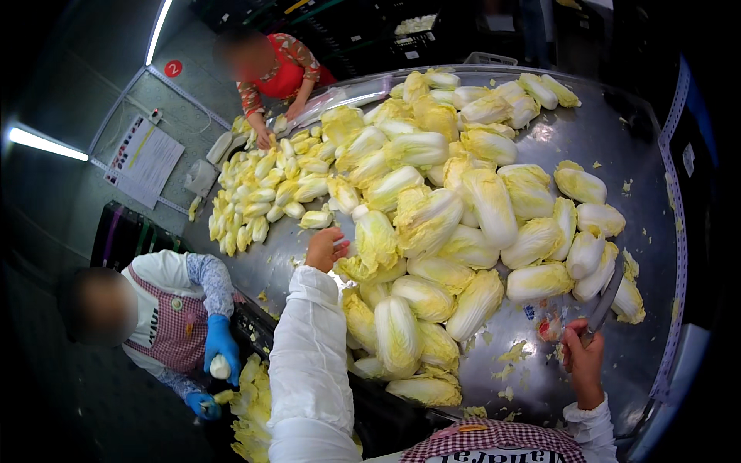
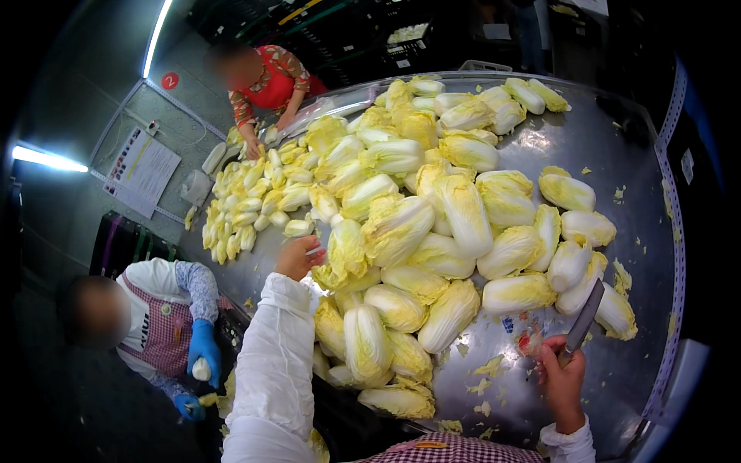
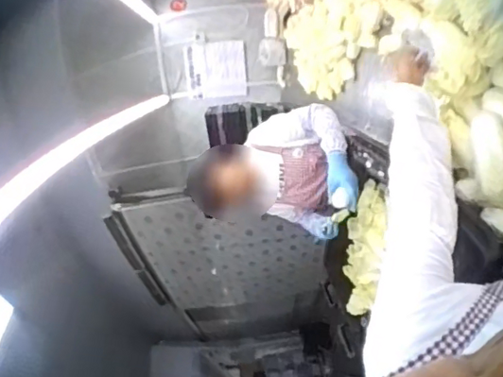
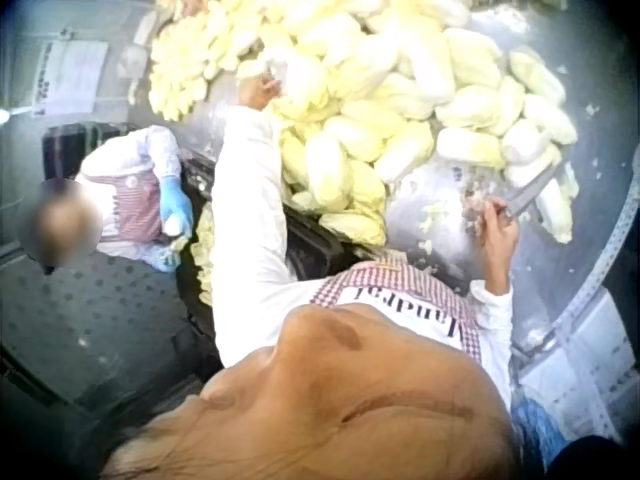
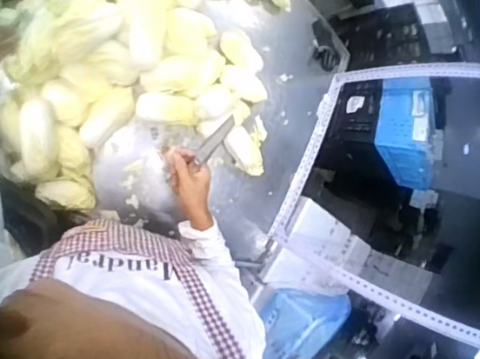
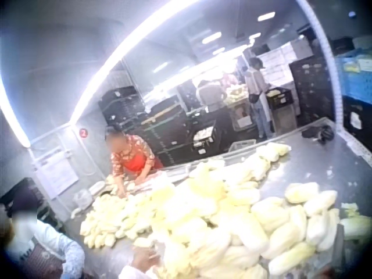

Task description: The person uses a knife to trim the root ends of napa cabbages, discarding loose leaves and placing the trimmed heads into a container.

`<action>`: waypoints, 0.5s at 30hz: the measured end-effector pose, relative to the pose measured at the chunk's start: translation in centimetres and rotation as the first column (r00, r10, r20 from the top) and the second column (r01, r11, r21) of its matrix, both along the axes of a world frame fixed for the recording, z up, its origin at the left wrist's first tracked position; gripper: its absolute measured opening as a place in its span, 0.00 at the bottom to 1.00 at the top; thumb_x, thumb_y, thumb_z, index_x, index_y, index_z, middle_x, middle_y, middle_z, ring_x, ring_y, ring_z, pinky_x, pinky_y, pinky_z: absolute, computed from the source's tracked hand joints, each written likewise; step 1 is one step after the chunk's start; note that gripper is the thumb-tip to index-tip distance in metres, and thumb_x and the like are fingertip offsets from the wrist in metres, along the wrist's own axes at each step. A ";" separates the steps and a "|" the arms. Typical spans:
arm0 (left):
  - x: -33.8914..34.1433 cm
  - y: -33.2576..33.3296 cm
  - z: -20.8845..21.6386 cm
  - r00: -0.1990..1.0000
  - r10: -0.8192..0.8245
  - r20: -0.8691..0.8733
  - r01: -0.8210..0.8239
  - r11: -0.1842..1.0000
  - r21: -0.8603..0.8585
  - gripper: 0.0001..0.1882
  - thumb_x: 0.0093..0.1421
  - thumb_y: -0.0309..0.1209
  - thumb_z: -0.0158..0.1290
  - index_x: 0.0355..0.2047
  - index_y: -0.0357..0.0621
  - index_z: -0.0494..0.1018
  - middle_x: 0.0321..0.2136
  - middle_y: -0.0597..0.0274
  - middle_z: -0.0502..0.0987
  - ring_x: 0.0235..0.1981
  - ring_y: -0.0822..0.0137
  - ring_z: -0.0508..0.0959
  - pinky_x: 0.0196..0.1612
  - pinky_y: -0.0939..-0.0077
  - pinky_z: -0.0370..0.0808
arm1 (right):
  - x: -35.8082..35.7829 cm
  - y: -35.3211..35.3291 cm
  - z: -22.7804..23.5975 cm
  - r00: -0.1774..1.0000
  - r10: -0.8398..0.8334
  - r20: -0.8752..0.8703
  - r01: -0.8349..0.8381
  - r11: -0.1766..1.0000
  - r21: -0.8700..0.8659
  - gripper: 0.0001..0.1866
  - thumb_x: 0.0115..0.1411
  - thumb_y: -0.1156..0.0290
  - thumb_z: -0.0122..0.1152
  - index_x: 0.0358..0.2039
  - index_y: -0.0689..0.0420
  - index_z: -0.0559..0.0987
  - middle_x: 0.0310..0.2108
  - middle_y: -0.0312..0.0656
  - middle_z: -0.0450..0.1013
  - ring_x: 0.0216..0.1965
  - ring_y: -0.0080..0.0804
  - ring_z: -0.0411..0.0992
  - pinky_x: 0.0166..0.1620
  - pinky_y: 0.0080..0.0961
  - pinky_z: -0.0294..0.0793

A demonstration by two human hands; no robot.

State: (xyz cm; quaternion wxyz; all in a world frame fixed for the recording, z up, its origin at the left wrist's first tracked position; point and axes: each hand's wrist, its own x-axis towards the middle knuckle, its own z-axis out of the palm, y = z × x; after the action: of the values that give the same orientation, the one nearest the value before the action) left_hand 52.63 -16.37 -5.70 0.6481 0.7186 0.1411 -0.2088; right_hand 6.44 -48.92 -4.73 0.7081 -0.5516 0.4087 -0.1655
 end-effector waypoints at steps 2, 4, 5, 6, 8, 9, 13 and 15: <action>-2.2 -0.3 1.3 0.968 -0.249 0.041 0.242 0.962 0.122 0.15 0.61 0.33 0.52 0.45 0.38 0.73 0.34 0.62 0.77 0.36 0.68 0.77 0.39 0.72 0.74 | -0.5 -0.5 0.3 1.000 0.008 0.007 -0.007 0.999 -0.041 0.03 0.59 0.75 0.57 0.33 0.58 0.73 0.21 0.33 0.69 0.16 0.15 0.64 0.16 0.13 0.62; -4.0 0.5 2.2 0.868 -0.487 0.099 0.447 0.852 0.272 0.14 0.60 0.33 0.53 0.43 0.38 0.73 0.34 0.61 0.76 0.33 0.67 0.76 0.38 0.73 0.73 | -0.8 -0.7 0.4 0.999 0.030 0.036 -0.028 0.998 -0.051 0.03 0.60 0.74 0.57 0.33 0.58 0.73 0.21 0.33 0.69 0.17 0.15 0.64 0.16 0.13 0.61; -4.8 1.4 2.2 0.818 -0.541 0.196 0.433 0.804 0.408 0.15 0.59 0.35 0.54 0.41 0.36 0.76 0.34 0.59 0.79 0.35 0.70 0.76 0.40 0.75 0.72 | -0.9 -0.4 0.4 0.999 0.032 0.043 -0.030 0.998 -0.058 0.03 0.60 0.74 0.57 0.34 0.58 0.74 0.21 0.32 0.69 0.17 0.15 0.64 0.16 0.13 0.61; -5.4 1.7 2.7 0.793 -0.571 0.213 0.427 0.770 0.473 0.16 0.59 0.35 0.54 0.42 0.36 0.76 0.35 0.58 0.79 0.36 0.69 0.77 0.41 0.75 0.72 | -0.8 -0.2 0.3 0.998 0.029 0.051 -0.025 0.997 -0.067 0.03 0.60 0.74 0.57 0.34 0.58 0.74 0.21 0.32 0.68 0.17 0.15 0.64 0.15 0.13 0.60; -6.5 2.4 4.3 0.736 -0.634 0.238 0.402 0.691 0.601 0.16 0.59 0.35 0.54 0.42 0.35 0.76 0.37 0.57 0.79 0.38 0.68 0.77 0.43 0.73 0.73 | -0.6 0.6 0.6 0.997 0.049 0.061 -0.045 0.996 -0.075 0.03 0.61 0.74 0.57 0.35 0.58 0.74 0.21 0.32 0.69 0.17 0.15 0.65 0.16 0.13 0.60; -7.5 2.7 5.2 0.728 -0.635 0.260 0.351 0.670 0.655 0.17 0.59 0.35 0.53 0.42 0.34 0.76 0.38 0.54 0.80 0.40 0.64 0.78 0.44 0.72 0.73 | -0.6 1.1 1.0 0.996 0.078 0.051 -0.074 0.995 -0.068 0.04 0.61 0.74 0.57 0.35 0.58 0.75 0.21 0.33 0.70 0.18 0.15 0.65 0.16 0.13 0.61; -10.0 2.6 7.6 0.673 -0.686 0.276 0.364 0.632 0.684 0.21 0.60 0.38 0.54 0.47 0.34 0.73 0.43 0.50 0.78 0.44 0.58 0.78 0.47 0.70 0.73 | -1.6 1.2 0.2 0.979 0.205 -0.003 -0.203 0.963 -0.176 0.06 0.62 0.72 0.57 0.36 0.60 0.75 0.24 0.35 0.71 0.20 0.16 0.67 0.19 0.14 0.64; -12.2 2.7 8.9 0.659 -0.703 0.268 0.473 0.664 0.580 0.22 0.61 0.38 0.55 0.50 0.35 0.71 0.47 0.51 0.75 0.46 0.59 0.77 0.48 0.69 0.74 | -2.4 0.1 -1.1 0.971 0.236 0.038 -0.202 0.894 -0.399 0.07 0.61 0.71 0.58 0.37 0.61 0.76 0.24 0.32 0.72 0.24 0.16 0.66 0.28 0.17 0.66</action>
State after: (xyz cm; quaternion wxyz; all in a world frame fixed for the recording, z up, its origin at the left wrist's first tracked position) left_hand 40.43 -13.67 3.16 0.3637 0.8836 -0.2235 -0.1925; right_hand 4.09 -48.78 -5.79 0.6139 -0.7172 0.2720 -0.1866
